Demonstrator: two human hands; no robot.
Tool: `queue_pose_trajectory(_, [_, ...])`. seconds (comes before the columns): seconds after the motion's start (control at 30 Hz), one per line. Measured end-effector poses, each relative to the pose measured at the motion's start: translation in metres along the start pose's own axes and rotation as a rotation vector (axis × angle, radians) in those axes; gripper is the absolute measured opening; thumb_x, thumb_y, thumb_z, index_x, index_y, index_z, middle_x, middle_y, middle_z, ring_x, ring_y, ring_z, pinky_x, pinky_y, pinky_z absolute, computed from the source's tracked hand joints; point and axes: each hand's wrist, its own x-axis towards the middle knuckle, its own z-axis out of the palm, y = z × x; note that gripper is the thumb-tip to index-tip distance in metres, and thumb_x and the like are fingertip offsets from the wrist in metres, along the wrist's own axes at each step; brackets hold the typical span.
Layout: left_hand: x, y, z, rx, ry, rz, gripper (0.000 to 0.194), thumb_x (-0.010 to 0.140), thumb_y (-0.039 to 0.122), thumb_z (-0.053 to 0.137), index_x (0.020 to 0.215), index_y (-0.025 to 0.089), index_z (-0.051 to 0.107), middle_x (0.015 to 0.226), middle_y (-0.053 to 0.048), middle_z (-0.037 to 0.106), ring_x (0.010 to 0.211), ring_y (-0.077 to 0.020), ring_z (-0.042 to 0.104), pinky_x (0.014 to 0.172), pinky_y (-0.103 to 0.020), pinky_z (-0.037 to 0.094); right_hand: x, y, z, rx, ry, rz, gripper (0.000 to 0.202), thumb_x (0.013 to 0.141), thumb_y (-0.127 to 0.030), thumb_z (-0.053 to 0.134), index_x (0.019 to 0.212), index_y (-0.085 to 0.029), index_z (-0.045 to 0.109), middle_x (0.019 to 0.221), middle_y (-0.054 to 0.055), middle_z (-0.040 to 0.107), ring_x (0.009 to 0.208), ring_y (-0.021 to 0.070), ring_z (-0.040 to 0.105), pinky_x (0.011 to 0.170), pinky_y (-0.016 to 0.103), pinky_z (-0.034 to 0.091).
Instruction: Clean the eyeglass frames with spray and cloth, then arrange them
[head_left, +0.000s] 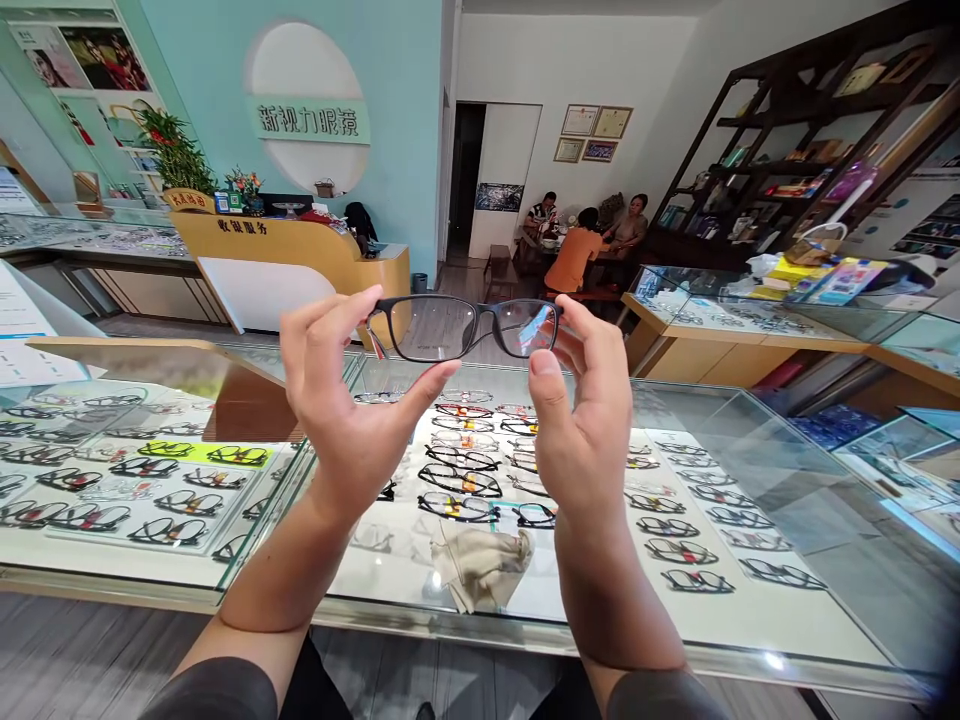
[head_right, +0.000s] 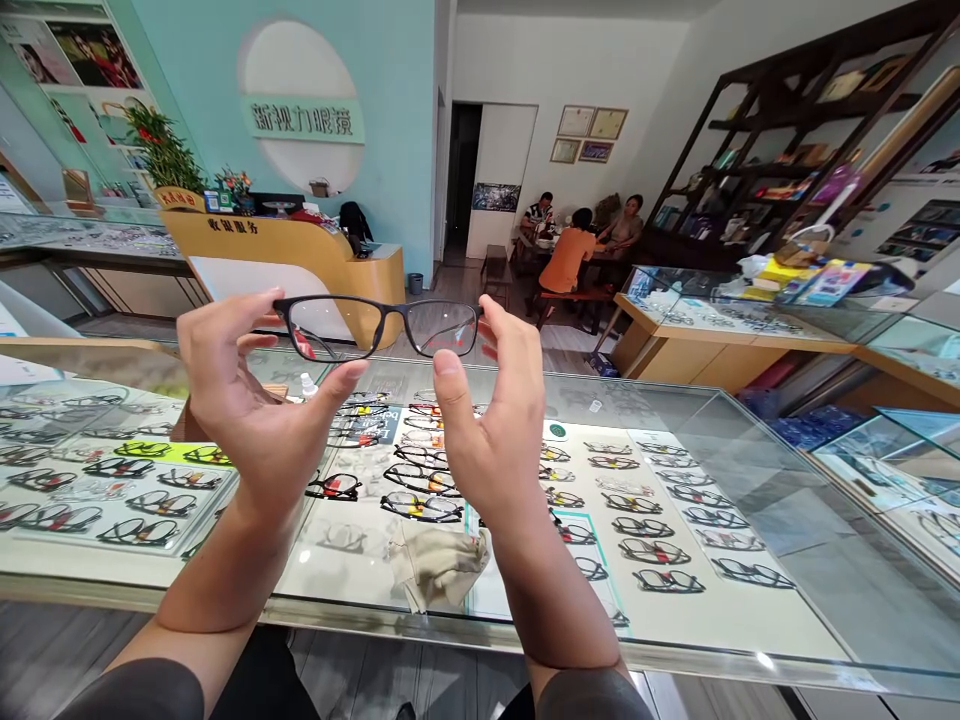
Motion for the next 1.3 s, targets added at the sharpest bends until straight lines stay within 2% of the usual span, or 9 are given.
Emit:
queue_pose_trajectory(0.13, [0.0,-0.002,0.003,-0.014,0.017,0.024,0.082,0.082,0.076,0.094,0.148,0.035,0.069,0.141,-0.012,0.067,0.137,-0.0369,0.063,0.117,-0.06,0.059,-0.002,0.002,0.001,-0.005,-0.004,-0.001,0.054,0.114,-0.052,0.061,0.164,-0.034,0.058,0.153,0.015,0.065,0.137,0.0325,0.069,0.116,0.06,0.062])
queue_pose_trajectory(0.3, [-0.001,-0.012,0.01,-0.053,0.01,-0.005,0.084,0.082,0.077,0.092,0.151,0.036,0.066,0.145,-0.012,0.067,0.146,-0.0387,0.059,0.118,-0.061,0.059,-0.004,0.005,0.01,0.032,0.033,-0.014,0.06,0.114,-0.052,0.06,0.171,-0.035,0.049,0.167,0.015,0.06,0.151,0.0352,0.064,0.119,0.063,0.061])
queue_pose_trajectory(0.53, [-0.002,-0.028,0.028,-0.164,-0.039,-0.057,0.096,0.082,0.077,0.093,0.164,0.042,0.056,0.159,-0.013,0.061,0.155,-0.0427,0.057,0.124,-0.066,0.055,-0.006,0.01,0.027,0.023,0.113,-0.07,0.063,0.114,-0.045,0.055,0.175,-0.037,0.042,0.174,0.015,0.053,0.161,0.0372,0.057,0.125,0.068,0.057])
queue_pose_trajectory(0.7, [-0.003,-0.037,0.039,-0.218,-0.051,-0.051,0.091,0.089,0.076,0.088,0.165,0.041,0.054,0.164,-0.013,0.059,0.16,-0.0423,0.056,0.124,-0.062,0.056,-0.006,0.014,0.033,-0.039,0.151,-0.093,0.065,0.114,-0.042,0.049,0.177,-0.038,0.037,0.176,0.014,0.05,0.164,0.0379,0.053,0.125,0.071,0.054])
queue_pose_trajectory(0.87, [-0.003,-0.038,0.044,-0.257,-0.093,-0.092,0.089,0.093,0.078,0.083,0.166,0.039,0.05,0.166,-0.015,0.058,0.156,-0.0404,0.062,0.125,-0.061,0.058,-0.007,0.01,0.033,-0.061,0.144,-0.09,0.065,0.113,-0.041,0.05,0.177,-0.039,0.038,0.176,0.013,0.05,0.164,0.0382,0.052,0.128,0.072,0.051])
queue_pose_trajectory(1.0, [-0.002,-0.042,0.048,-0.277,-0.084,-0.1,0.088,0.095,0.083,0.077,0.165,0.038,0.049,0.165,-0.015,0.057,0.152,-0.0376,0.066,0.125,-0.059,0.06,-0.008,0.003,0.032,-0.065,0.141,-0.098,0.065,0.112,-0.042,0.051,0.176,-0.04,0.04,0.173,0.012,0.052,0.161,0.0389,0.053,0.127,0.073,0.05])
queue_pose_trajectory(1.17, [-0.001,-0.046,0.051,-0.229,-0.122,-0.151,0.089,0.095,0.083,0.077,0.168,0.04,0.047,0.162,-0.015,0.06,0.144,-0.036,0.072,0.121,-0.059,0.063,-0.007,0.0,0.029,-0.079,0.14,-0.095,0.065,0.112,-0.044,0.052,0.176,-0.046,0.043,0.168,0.011,0.056,0.159,0.0419,0.053,0.123,0.076,0.051])
queue_pose_trajectory(1.3, [-0.002,-0.042,0.051,-0.214,-0.125,-0.15,0.093,0.091,0.083,0.082,0.167,0.041,0.048,0.159,-0.014,0.061,0.142,-0.0367,0.074,0.119,-0.059,0.064,-0.006,0.003,0.029,-0.11,0.147,-0.105,0.065,0.113,-0.044,0.046,0.178,-0.044,0.039,0.165,0.012,0.058,0.153,0.0393,0.059,0.121,0.072,0.054])
